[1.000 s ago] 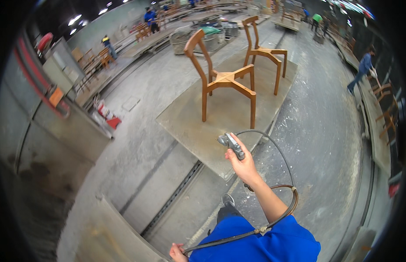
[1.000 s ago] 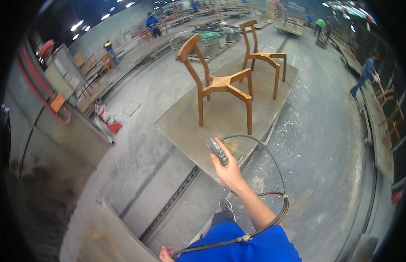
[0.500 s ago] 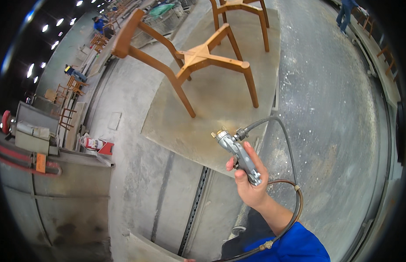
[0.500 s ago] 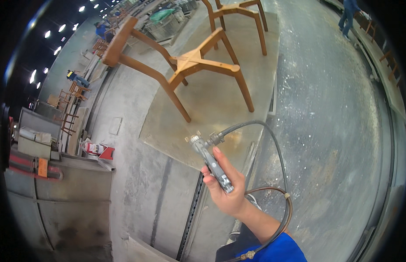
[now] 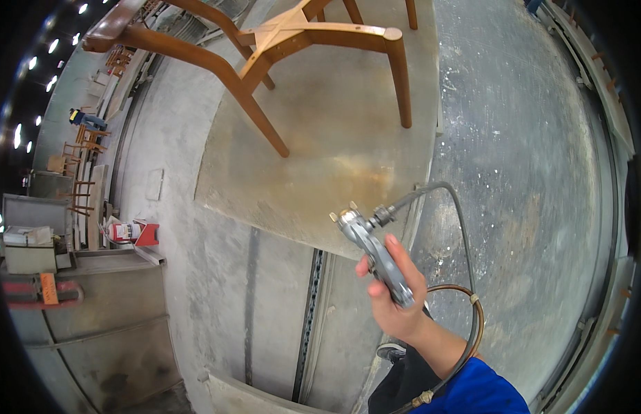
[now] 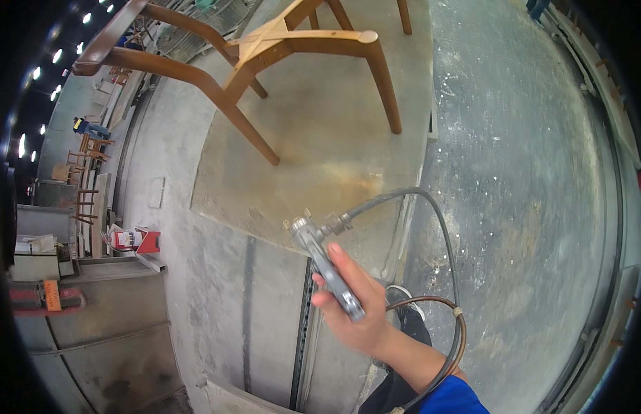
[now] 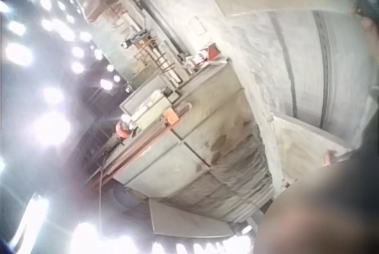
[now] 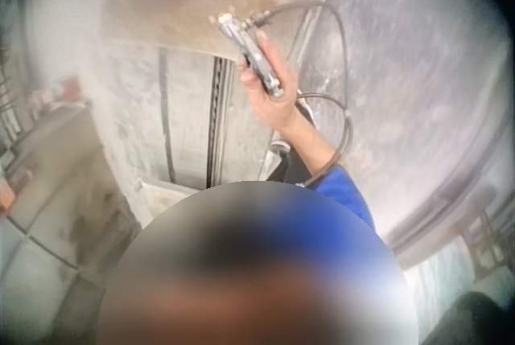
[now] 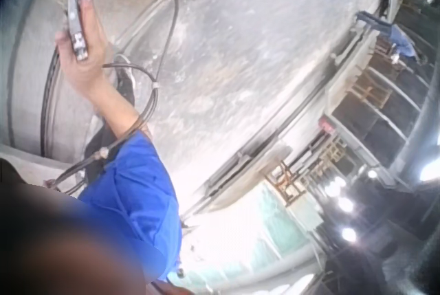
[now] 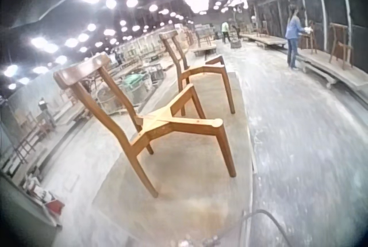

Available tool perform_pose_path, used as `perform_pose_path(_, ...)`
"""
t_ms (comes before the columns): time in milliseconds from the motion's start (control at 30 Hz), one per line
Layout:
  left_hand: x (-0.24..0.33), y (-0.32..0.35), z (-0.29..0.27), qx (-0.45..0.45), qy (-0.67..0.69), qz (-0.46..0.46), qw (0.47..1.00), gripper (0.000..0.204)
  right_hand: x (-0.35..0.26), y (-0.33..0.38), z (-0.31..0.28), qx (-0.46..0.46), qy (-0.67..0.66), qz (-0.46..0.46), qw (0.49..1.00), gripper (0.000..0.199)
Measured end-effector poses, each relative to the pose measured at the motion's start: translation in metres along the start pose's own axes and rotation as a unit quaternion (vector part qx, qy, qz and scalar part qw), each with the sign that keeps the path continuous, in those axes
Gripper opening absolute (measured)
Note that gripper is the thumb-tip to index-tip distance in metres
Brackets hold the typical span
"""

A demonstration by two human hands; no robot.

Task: The person uses a spray gun to apply finish to wooden chair frames in a factory. They rotate each chair by hand to coat all sides, then move to the next chair and repeat the process.

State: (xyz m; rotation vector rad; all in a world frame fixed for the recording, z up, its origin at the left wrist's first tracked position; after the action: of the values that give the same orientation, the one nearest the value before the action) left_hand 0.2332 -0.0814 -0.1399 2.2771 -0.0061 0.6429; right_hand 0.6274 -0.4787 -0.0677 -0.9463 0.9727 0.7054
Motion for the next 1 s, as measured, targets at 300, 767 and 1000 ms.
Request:
perform_pose_path(300, 0.006, -0.015, -0.003, 0.005, -0.034, -0.017, 0.999, 0.038, 0.064, 0.025, -0.002, 0.015, 0.034, 0.111, 0.993, 0.062)
perform_pose_path(767, -0.012, 0.022, -0.032, 0.016, -0.043, -0.001, 0.999, 0.039, 0.095, 0.050, 0.001, -0.056, 0.132, 0.260, 0.955, 0.054)
perform_pose_path(1000, -0.100, 0.127, -0.078, 0.146, -0.087, -0.005, 0.985, 0.045, -0.003, 0.121, 0.071, -0.292, 0.094, 0.412, 0.858, 0.047)
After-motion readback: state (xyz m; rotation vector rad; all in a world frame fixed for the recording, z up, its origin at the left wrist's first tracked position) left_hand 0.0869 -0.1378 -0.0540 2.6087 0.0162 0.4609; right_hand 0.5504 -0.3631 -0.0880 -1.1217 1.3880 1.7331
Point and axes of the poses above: each hand's wrist, its own y-axis away from the middle knuckle, its own z-axis out of the palm, x = y × z, the point moved 6 cm from there along -y, towards the middle knuckle, and after that the axes turned 3 degrees about x, right-handed, at the moved point
